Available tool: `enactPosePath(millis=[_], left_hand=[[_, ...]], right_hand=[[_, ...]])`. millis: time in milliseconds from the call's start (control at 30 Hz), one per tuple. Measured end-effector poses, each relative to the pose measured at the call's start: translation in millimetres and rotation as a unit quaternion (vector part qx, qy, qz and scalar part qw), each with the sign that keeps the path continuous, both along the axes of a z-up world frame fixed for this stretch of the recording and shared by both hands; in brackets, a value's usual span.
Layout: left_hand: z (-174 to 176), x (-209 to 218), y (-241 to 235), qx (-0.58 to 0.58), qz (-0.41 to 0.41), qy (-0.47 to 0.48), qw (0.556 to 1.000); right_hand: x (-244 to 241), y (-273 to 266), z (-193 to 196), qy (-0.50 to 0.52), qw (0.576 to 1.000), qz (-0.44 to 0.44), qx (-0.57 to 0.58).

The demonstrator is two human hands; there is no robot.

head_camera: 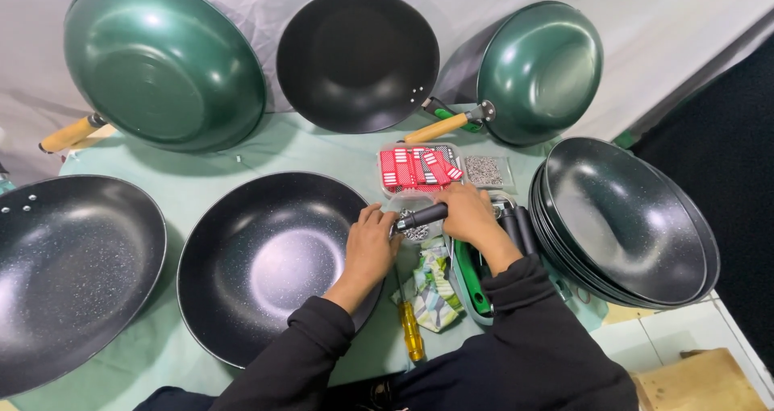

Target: Assembling a handle onto a wok using a screwdriver and screws on a demonstration table.

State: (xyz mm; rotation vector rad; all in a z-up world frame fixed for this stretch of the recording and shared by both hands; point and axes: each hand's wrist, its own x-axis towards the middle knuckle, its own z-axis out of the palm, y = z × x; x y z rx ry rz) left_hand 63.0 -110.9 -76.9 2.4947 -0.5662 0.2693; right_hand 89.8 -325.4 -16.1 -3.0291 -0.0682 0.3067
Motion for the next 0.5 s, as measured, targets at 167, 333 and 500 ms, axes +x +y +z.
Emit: enactPosePath(millis=[167, 333, 500], left_hand=[[-6.7, 1.9, -1.0, -0.006, 0.004, -0.010, 1.000], [-2.0, 2.0, 1.4, 0.011, -0.007, 0.012, 1.000], [-3.1, 3.3, -0.2, 0.026, -0.003, 0.021, 0.999]], right_hand=[[1.3, 8.9, -11.8, 0.002, 1.000, 0.020, -0.007], [1.4, 10.2, -13.9, 0.003, 1.000, 0.029, -0.005], [2.7, 6.8, -11.5, 0.007, 1.000, 0.030, -0.002]])
